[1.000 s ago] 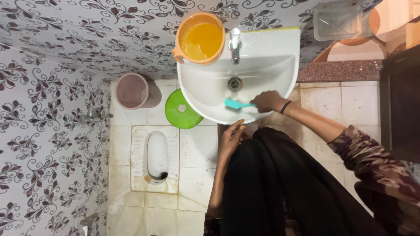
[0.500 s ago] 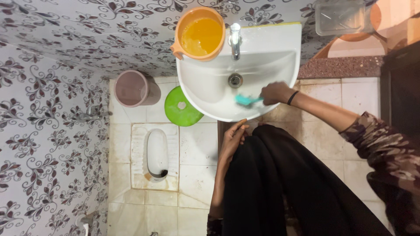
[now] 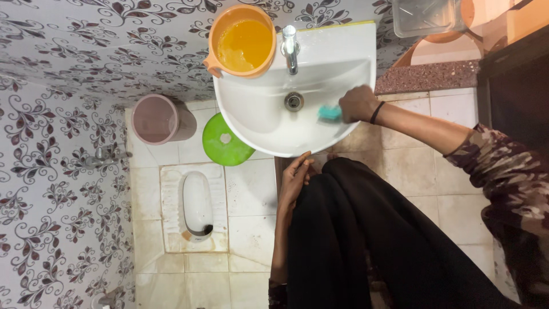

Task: The person scrubs a white bathroom sink using a blue brush and water from an orange jug. They repeatedly pour water into the sink and scrub the basin and faucet area.

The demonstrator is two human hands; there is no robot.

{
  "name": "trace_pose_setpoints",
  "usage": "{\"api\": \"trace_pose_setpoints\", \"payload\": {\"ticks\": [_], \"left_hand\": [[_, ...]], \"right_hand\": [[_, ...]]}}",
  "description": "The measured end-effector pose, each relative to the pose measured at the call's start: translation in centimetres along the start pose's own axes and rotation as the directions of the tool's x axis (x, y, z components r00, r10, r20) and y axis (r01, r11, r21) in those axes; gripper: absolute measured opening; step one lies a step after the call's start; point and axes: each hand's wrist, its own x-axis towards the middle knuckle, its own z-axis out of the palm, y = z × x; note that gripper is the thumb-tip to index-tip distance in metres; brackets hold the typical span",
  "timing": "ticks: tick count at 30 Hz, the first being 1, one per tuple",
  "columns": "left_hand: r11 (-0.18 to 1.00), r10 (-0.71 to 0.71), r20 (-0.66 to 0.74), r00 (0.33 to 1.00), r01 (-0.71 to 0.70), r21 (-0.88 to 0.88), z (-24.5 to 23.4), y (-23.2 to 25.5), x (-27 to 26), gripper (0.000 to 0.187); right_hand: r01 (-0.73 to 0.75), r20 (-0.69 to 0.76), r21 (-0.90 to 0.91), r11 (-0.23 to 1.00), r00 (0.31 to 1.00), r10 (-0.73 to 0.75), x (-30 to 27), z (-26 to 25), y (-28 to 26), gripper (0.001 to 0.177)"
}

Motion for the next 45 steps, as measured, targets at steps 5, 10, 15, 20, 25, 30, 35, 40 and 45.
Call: {"api": "trace_pose_setpoints", "payload": {"ticks": [5, 10, 15, 20, 25, 30, 35, 40, 45], "left_hand": [[0.999, 0.007, -0.022, 1.0, -0.006, 0.033, 0.0, 0.1, 0.7, 0.043], [0.997, 0.041, -0.041, 0.998, -0.038, 0.065, 0.1, -0.9, 1.2, 0.044], [0.847, 0.398, -0.093, 0.913, -0.327, 0.42, 1.0, 0.2, 1.5, 0.037], [0.757, 0.341, -0.09, 0.936, -0.216, 0.616, 3.7, 2.5, 3.0, 0.049], [0.668, 0.529, -0.047, 0.847, -0.382, 0.638, 6.3, 2.7, 7.5, 0.052], [0.737, 0.438, -0.126, 0.89, -0.276, 0.617, 7.0, 1.2, 10.9, 0.031], [0.768, 0.415, -0.163, 0.895, -0.249, 0.59, 6.6, 0.0, 11.4, 0.035], [0.746, 0.439, -0.178, 0.881, -0.247, 0.619, 6.4, -0.4, 10.3, 0.031], [0.878, 0.265, -0.222, 0.938, -0.14, 0.457, 6.6, 0.1, 8.7, 0.029]], "right_hand": [[-0.001, -0.118, -0.023, 1.0, 0.993, -0.001, 0.1, -2.1, 1.3, 0.022], [0.042, 0.246, 0.145, 0.989, 0.966, -0.077, 1.1, -4.6, -0.1, 0.027], [0.04, 0.208, 0.096, 0.995, 0.976, -0.06, 0.9, -4.4, -1.4, 0.026], [0.1, 0.089, -0.038, 0.994, 0.991, -0.097, 2.2, -2.0, -3.9, 0.024], [0.135, 0.098, -0.023, 0.991, 0.986, -0.132, 3.2, -2.3, -6.9, 0.029], [0.002, 0.176, 0.007, 1.0, 0.984, -0.003, 1.6, -3.8, -8.5, 0.029], [0.118, -0.015, 0.177, 0.977, 0.993, -0.117, -2.0, -4.8, -6.9, 0.025], [0.278, -0.182, 0.258, 0.925, 0.955, -0.236, -5.1, -5.1, -5.6, 0.029], [0.327, -0.343, 0.305, 0.894, 0.914, -0.217, -6.1, -5.3, -6.1, 0.04]]}}
